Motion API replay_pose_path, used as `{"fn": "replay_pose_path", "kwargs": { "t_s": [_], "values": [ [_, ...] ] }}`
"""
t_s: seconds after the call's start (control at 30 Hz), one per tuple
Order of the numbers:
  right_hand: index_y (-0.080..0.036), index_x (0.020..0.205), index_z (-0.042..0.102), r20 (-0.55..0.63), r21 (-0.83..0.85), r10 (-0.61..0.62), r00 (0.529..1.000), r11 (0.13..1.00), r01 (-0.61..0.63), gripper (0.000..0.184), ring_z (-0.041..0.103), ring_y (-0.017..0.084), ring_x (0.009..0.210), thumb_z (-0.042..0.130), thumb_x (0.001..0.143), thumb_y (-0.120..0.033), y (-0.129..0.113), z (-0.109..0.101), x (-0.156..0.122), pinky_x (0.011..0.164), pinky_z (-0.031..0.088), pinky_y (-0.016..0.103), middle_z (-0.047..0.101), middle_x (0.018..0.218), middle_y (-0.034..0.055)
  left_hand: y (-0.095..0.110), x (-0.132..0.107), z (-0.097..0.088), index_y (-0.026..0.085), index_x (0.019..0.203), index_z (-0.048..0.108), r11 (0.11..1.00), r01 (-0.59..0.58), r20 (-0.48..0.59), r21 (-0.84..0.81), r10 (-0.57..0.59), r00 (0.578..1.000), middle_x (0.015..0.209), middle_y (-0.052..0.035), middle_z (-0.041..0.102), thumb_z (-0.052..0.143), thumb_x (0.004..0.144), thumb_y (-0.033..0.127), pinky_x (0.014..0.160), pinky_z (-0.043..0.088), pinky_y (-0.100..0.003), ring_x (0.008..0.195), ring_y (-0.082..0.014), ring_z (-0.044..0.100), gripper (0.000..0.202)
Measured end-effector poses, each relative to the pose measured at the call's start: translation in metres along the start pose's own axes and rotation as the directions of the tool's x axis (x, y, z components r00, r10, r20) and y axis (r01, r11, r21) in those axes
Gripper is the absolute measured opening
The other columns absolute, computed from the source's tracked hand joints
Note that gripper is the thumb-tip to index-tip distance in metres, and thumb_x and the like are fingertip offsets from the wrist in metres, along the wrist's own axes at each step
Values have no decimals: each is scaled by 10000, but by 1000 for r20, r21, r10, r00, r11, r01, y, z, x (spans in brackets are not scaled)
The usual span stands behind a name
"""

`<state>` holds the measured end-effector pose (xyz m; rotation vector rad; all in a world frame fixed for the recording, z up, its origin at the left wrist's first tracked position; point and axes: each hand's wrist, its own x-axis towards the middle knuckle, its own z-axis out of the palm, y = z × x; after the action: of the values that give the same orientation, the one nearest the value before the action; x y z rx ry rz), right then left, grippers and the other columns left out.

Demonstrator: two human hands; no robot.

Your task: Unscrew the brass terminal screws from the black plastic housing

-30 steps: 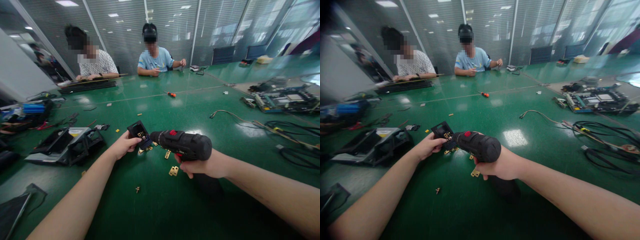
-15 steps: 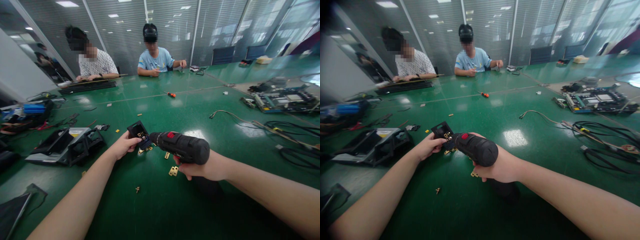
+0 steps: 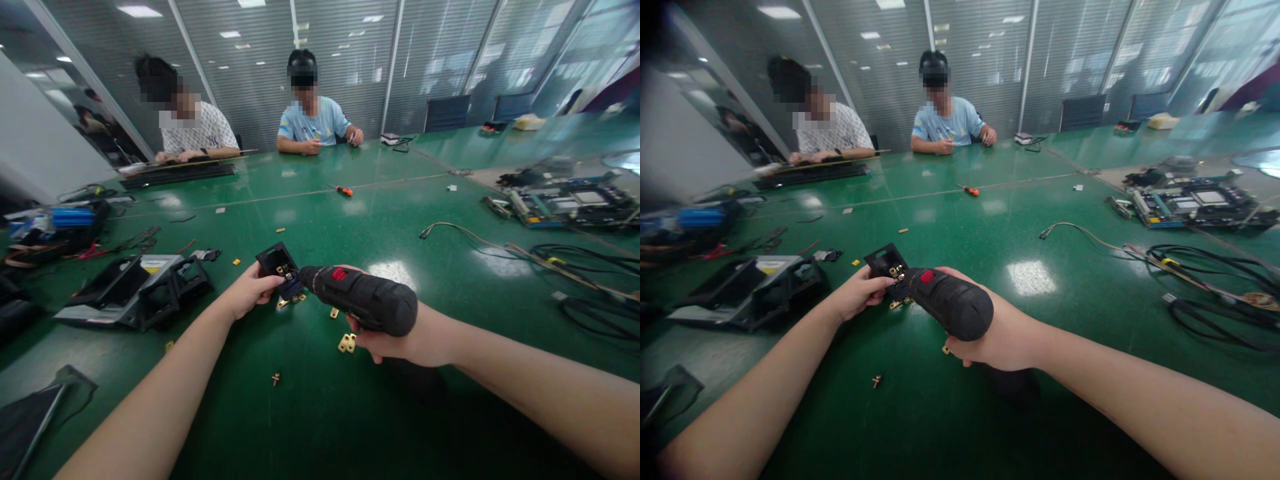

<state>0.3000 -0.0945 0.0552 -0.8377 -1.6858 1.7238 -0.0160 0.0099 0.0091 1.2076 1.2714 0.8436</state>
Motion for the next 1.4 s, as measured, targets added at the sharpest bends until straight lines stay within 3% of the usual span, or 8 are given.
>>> {"fn": "replay_pose_path", "kwargs": {
  "t_s": [0.47, 1.0, 1.4],
  "values": [
    [-265, 1672, 104, -1, -23, 47, 999, 999, -47, 1093, 635, 119, 521, 718, 783, -99, -3, 0, -1, 464, 524, 219, 656, 840, -3, -1, 0, 0, 205, 1062, 547, 1000, 0, 0, -3, 0, 1000, 587, 87, 471, 839, 693, 263, 420, 229, -155, 451, -67, 394, 475],
    [-256, 1663, 131, -1, 3, 46, 999, 999, -46, 1070, 633, 111, 522, 711, 779, -91, -5, 0, -1, 462, 527, 211, 652, 854, -4, 0, -1, 1, 206, 1009, 543, 1000, -19, -11, -6, 19, 1000, 576, 88, 466, 845, 684, 260, 415, 223, -149, 443, -68, 395, 448],
    [-296, 1661, 158, -3, -8, 7, 1000, 1000, -7, 1072, 631, 104, 520, 703, 767, -68, -4, 1, -1, 453, 540, 210, 625, 887, -4, -1, 0, 0, 200, 1075, 552, 1000, -19, 14, -17, 20, 1000, 598, 87, 477, 839, 695, 251, 419, 238, -154, 459, -71, 406, 479]
  ]
}}
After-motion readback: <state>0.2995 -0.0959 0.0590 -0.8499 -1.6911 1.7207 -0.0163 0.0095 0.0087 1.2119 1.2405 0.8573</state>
